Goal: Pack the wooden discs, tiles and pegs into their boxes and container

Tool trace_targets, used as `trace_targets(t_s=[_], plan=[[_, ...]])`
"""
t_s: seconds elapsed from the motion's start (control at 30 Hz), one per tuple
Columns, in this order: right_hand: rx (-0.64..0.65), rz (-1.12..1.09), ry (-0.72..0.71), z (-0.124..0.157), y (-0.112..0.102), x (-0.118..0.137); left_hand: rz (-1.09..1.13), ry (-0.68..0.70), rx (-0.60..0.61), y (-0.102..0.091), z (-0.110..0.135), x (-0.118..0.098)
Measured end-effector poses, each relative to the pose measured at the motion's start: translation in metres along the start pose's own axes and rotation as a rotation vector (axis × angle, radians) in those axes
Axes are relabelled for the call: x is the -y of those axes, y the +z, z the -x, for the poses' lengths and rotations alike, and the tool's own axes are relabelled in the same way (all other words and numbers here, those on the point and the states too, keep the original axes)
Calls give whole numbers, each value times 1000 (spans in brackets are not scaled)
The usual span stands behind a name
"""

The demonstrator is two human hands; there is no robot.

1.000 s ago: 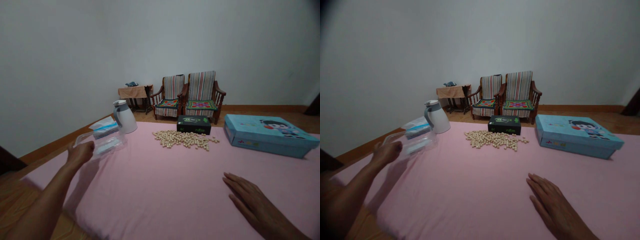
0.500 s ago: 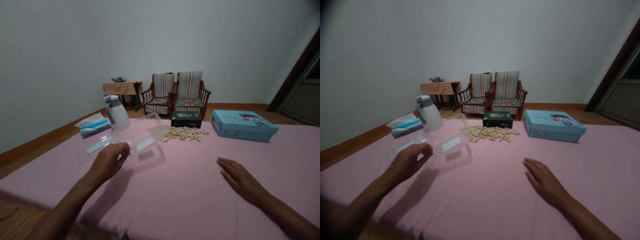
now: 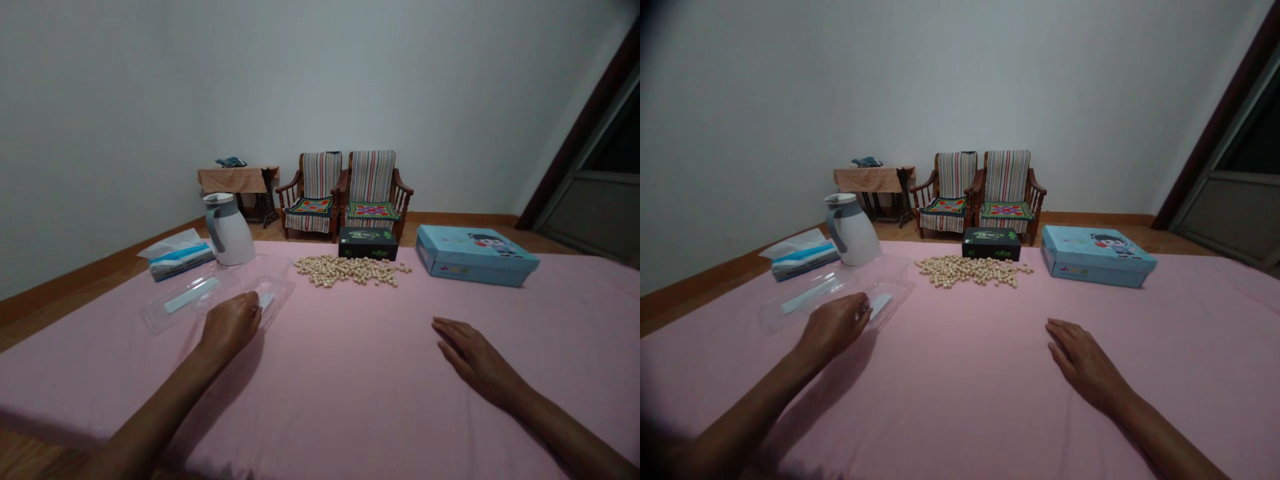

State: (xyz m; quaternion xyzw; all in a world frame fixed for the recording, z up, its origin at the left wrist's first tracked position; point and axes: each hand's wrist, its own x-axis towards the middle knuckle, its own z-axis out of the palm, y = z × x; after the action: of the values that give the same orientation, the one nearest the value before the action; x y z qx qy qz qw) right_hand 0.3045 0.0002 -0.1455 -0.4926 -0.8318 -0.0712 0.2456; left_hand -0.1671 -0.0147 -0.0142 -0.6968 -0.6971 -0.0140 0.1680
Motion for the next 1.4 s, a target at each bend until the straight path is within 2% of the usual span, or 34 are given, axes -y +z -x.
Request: trace_targets(t_s=[0.13,0.2,0.23,0.33,0.37,0.43,0.53,0.6,0.67,0.73,0.8,1.0,1.2,1.3,1.4], plan=[[-4,10,8,-1,-1,2,-37,-42,54,11,-21,-6],[-14,10,11,0,0,3,-31,-40,7,14,-25,-8],[-16,10,11,0,0,3,-13,-21,-55,14,-25,-11],[-17,15,25,-1,-3,7,184,135,-275,13,-19,-29],[-12,16,35,-3,-4,9,302,211,-303,14,-17,-40],[25,4,70,-12,-8,13,509,329,-252,18,-22,-65],[71,-68,111,-40,-11,17,605,374,-73,34,-54,-103],[33,-130,95,-66,-5,18,587,266,-18,50,-90,-120],[-8,-167,73,-95,6,19,535,78,4,65,-129,-127],[-13,-189,59,-125,20,23,509,-49,-19,78,-161,-126],[5,-208,33,-157,35,31,487,-162,-42,88,-182,-122],[26,-176,-116,-258,75,77,448,-332,-72,110,-208,-110],[219,-63,-101,-338,120,110,436,-363,-56,131,-227,-97],[274,-54,-58,-357,141,114,430,-336,-43,140,-236,-90],[328,-44,-15,-361,154,113,423,-257,-27,144,-239,-87]])
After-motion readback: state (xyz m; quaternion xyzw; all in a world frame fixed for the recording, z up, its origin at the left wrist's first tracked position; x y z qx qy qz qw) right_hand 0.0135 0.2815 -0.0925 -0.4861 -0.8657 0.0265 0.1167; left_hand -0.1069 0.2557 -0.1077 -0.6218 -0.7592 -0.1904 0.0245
